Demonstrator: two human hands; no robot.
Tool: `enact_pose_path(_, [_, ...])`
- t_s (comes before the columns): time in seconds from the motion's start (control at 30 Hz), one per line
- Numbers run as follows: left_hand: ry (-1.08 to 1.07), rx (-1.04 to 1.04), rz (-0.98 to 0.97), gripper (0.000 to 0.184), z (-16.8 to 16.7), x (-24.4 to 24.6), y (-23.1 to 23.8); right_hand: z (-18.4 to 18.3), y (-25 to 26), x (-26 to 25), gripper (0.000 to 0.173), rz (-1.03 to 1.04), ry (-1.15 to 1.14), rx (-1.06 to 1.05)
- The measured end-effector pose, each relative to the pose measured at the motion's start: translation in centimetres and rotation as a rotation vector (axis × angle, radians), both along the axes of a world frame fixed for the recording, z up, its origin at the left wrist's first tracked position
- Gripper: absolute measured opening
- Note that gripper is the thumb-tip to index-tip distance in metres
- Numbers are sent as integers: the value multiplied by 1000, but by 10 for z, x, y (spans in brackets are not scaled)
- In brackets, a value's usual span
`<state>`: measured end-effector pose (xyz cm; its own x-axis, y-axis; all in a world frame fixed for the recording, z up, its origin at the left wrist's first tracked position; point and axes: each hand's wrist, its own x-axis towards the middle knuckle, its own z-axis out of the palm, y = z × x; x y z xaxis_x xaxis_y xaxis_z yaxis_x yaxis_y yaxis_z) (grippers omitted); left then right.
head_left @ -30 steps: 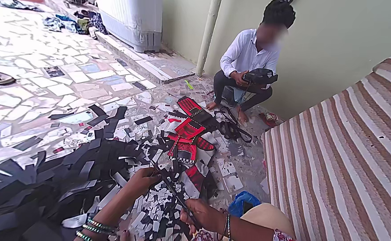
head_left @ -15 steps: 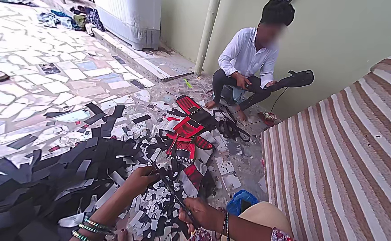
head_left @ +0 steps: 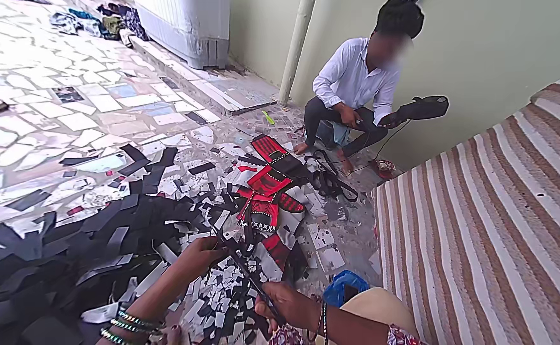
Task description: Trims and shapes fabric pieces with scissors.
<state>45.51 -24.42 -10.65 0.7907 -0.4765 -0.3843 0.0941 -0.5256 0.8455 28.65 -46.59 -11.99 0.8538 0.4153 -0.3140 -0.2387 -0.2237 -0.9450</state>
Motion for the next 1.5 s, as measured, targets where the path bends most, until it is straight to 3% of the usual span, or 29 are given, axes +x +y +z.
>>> enact_pose_path(1.5, [8, 19, -7, 15, 0, 0, -1, -2, 0, -2, 46, -10, -3, 12])
